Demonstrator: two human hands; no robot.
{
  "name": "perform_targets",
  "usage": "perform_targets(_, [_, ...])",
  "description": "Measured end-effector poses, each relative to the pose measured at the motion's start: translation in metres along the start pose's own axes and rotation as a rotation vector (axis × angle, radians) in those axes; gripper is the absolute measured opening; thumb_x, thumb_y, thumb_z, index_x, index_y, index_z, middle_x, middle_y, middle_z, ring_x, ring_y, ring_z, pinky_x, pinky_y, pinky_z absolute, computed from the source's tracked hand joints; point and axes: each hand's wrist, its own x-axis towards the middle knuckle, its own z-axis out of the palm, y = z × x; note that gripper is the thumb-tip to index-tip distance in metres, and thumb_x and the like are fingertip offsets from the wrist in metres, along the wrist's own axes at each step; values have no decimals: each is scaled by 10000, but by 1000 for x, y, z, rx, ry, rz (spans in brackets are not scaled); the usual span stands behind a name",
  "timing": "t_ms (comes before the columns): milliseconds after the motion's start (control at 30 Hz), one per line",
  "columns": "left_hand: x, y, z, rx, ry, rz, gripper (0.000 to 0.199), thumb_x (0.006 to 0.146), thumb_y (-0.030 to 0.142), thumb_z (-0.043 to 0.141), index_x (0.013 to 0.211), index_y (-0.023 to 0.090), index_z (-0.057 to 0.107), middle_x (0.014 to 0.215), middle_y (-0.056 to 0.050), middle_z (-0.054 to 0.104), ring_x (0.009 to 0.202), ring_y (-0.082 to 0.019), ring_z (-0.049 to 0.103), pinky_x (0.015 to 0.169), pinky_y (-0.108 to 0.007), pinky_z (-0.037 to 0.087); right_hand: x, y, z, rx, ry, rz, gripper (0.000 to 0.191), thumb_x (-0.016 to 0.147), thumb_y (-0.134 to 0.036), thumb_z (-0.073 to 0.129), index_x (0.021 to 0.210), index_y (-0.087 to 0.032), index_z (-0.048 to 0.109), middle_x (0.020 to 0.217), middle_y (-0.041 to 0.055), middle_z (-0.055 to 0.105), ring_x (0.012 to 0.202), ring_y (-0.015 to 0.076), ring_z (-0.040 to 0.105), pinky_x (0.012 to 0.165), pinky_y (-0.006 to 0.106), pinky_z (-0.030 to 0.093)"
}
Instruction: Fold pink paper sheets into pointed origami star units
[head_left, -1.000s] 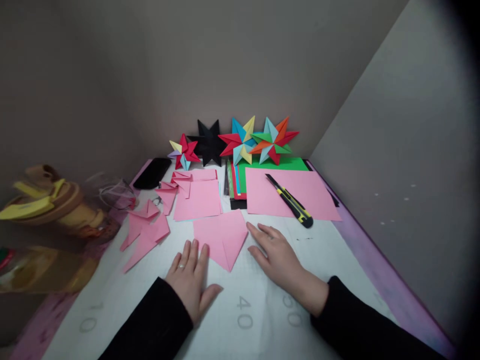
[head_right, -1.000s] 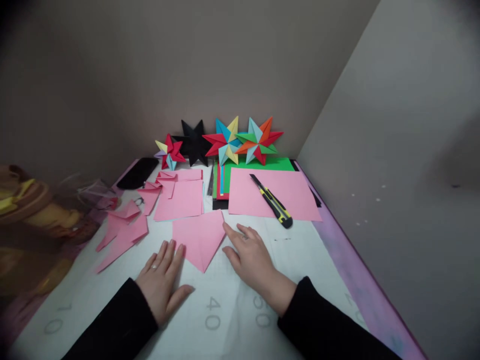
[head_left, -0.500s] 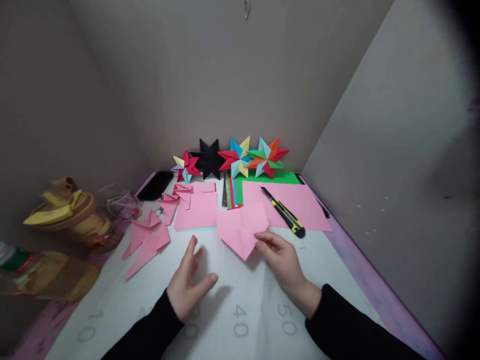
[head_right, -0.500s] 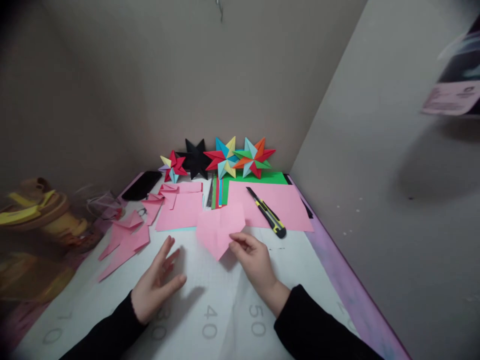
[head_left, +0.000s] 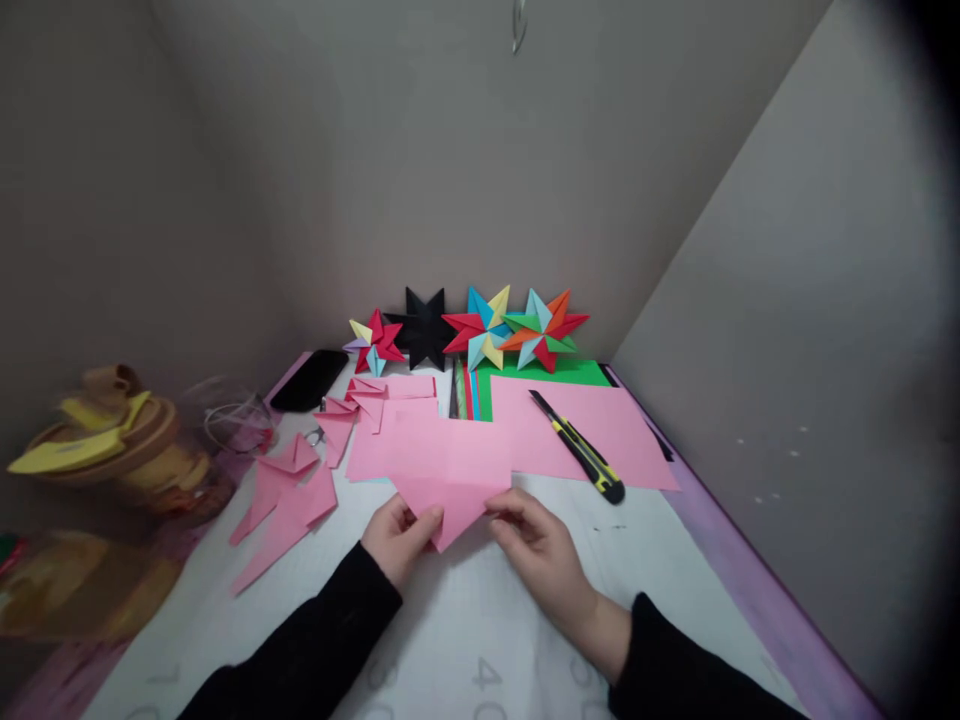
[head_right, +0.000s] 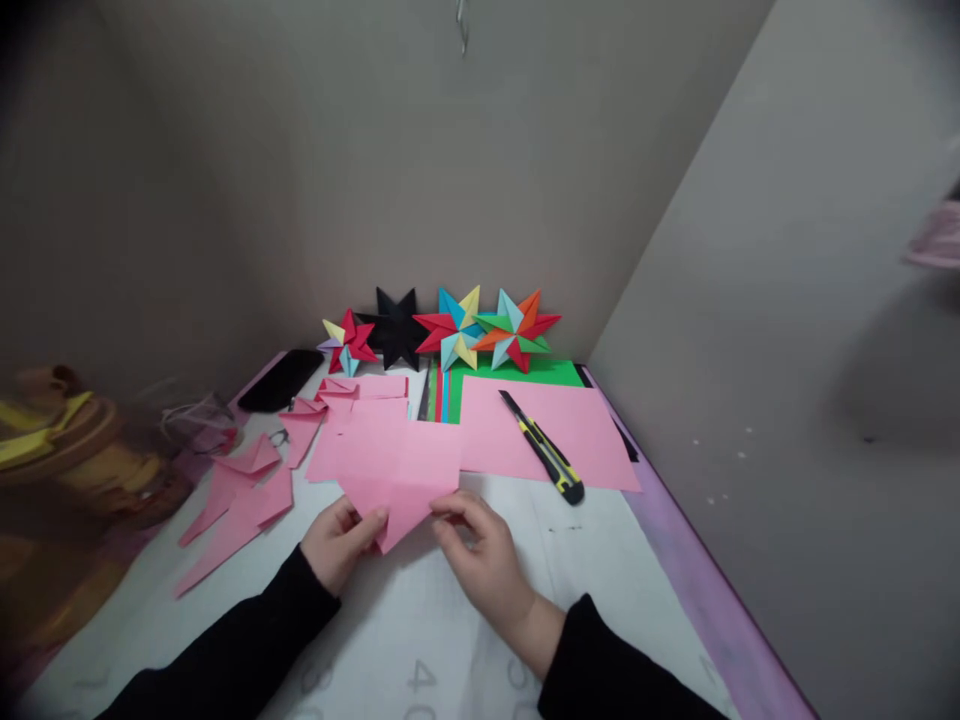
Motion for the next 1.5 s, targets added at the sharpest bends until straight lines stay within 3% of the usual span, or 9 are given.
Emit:
perform_targets(233, [-12,-10,5,75,-15,117,404,769,463,627,995,132,576,812,-45,659,701,-165,605,616,-262,465,0,2,-3,72,129,169,152,781,-304,659,871,-206,584,757,18,590,685,166,581,604,273,502])
perform_targets(333, [-18,-9,9,79,-51,70,499,760,505,626,1093,146,531,827,-48,664,648,-158,620,504,-227,452,-1,2,-2,152,133,274,177,772,-325,670,837,-202,561,670,-9,548,595,150,556,521,252,468])
perform_targets(533, [-12,-2,-3,283,79,72,268,774,398,640,679,153,583,469,39,550,364,-76,446,370,-179,358,1,3,-2,161,185,164,315,780,-296,636,1022,-250,441,823,18,559,723,170,599,620,287,518])
perform_targets(633, [-7,11,-23,573,120,432,135,828,266,579,790,162,655,582,6,637,483,-112,580,440,-198,454,5,3,-11,52,240,54,563,794,-301,616,1264,-263,309,1163,126,529,1066,242,565,857,407,500])
perform_targets(733, [-11,23,-45,920,-82,1017,244,832,101,534,1021,186,663,924,-61,723,816,-154,682,690,-237,551,5,-1,-24,-173,176,-97,646,833,-293,580,1388,-268,250,1361,152,429,1258,285,433,983,492,409])
perform_targets(833, [-19,23,-62,1159,-219,1207,335,870,83,506,1162,211,608,1073,-73,703,1029,-185,640,815,-288,541,3,-7,-36,-378,-48,-421,502,846,-180,564,1304,-346,440,1258,65,571,1266,270,435,1019,503,362])
perform_targets(967, [-25,8,-73,1297,-350,1179,322,920,95,411,1111,228,635,1041,-42,719,1116,-205,594,832,-325,515,3,-10,-40,-565,-474,-606,410,867,-127,511,1222,-325,559,1172,22,659,1255,234,457,1043,492,316])
perform_targets(1133, [-24,1,-76,1261,-476,1110,197,890,233,502,1001,197,661,932,-49,737,854,-186,655,724,-323,494,6,-9,-33,-633,-736,-556,413,827,-134,529,1215,-265,585,1201,47,644,1194,236,507,1019,490,354])
perform_targets(1500, [-25,-5,-74,1196,-401,976,83,855,186,567,825,183,645,912,-25,720,797,-176,620,687,-317,477,10,3,-42,-749,-656,-486,386,895,-108,418,1211,-249,590,1256,41,614,1195,227,495,989,483,390])
